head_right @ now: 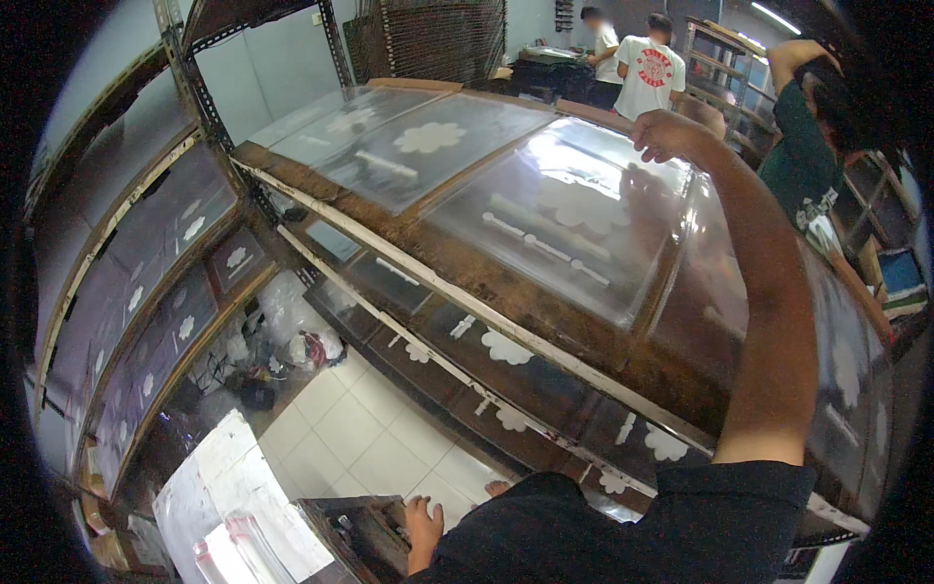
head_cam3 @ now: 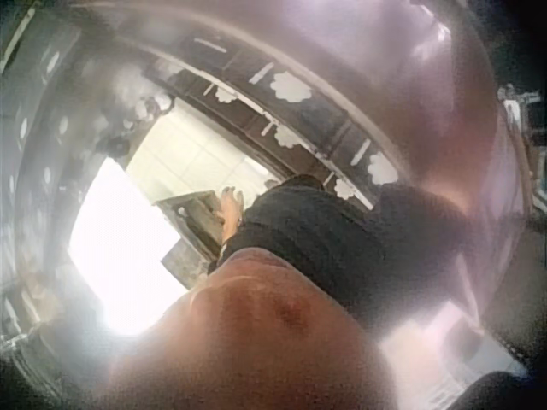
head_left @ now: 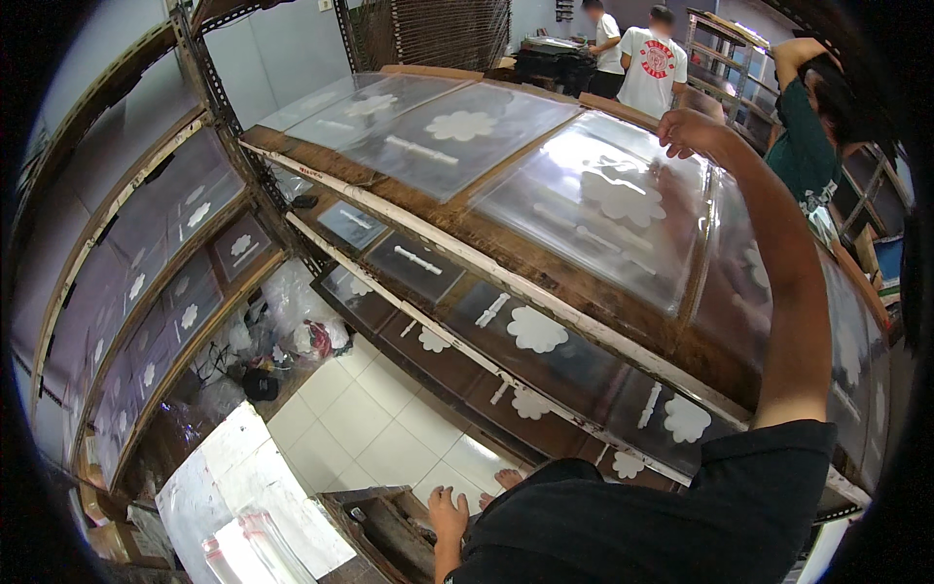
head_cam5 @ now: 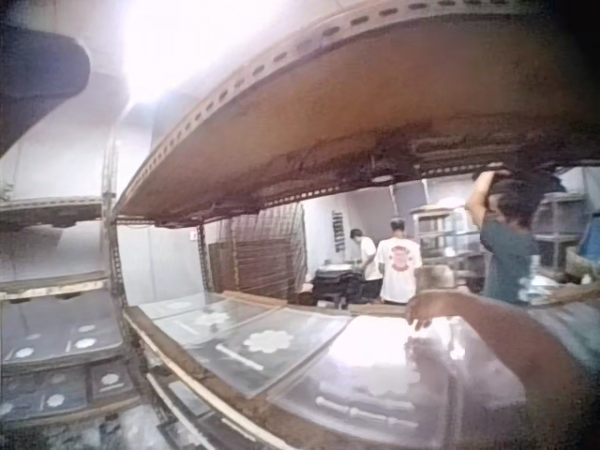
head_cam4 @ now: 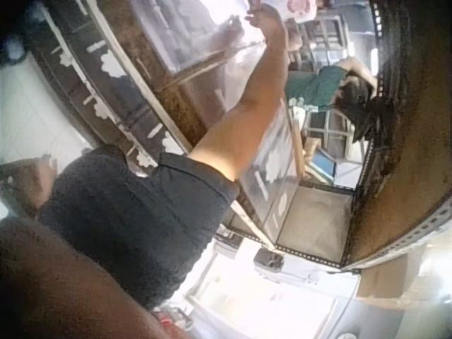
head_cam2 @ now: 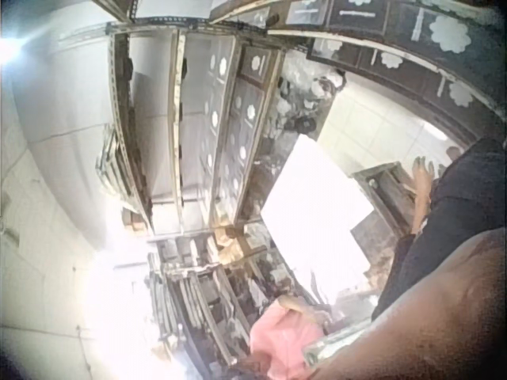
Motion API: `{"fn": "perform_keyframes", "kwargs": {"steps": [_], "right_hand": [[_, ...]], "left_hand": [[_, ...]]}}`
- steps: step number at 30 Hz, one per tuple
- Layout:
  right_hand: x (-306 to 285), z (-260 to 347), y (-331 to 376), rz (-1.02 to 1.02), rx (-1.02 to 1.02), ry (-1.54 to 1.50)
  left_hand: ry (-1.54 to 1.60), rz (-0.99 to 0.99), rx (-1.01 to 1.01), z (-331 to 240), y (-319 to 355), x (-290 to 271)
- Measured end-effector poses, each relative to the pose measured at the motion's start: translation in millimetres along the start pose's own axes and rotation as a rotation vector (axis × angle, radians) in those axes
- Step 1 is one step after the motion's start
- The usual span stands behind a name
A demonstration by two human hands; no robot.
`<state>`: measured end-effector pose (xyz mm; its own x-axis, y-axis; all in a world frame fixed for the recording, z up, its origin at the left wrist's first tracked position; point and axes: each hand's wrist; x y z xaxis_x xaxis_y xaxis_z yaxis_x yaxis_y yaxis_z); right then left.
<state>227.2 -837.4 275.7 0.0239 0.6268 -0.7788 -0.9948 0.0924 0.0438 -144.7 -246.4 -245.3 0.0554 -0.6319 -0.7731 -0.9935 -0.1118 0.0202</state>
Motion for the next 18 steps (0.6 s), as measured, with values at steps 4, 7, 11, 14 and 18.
{"fn": "perform_keyframes", "kwargs": {"steps": [4, 7, 11, 14, 18], "right_hand": [[-5, -9, -12, -0.042, 0.012, -0.057], [-7, -17, -18, -0.058, -0.006, -0.091], [-6, -16, -29, -0.083, 0.020, -0.064], [-10, -27, -33, -0.089, -0.024, -0.076], [-1, -16, -30, -0.071, -0.061, -0.070]], "left_hand": [[0.007, 0.180, -0.141, 31, 28, 33], [0.002, 0.264, -0.260, 45, 42, 47], [-0.001, 0.326, -0.394, 64, 54, 61], [0.005, 0.357, -0.375, 80, 53, 71], [0.065, 0.326, -0.438, 86, 57, 74]]}}
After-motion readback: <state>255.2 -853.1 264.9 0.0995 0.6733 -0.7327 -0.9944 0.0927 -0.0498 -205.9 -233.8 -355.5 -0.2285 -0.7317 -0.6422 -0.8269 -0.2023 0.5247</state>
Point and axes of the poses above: each hand's wrist, its own y-axis away from the middle knuckle, its own x-axis out of the palm, z = x × y, and after that the axes turned 2 degrees about -x, right-handed
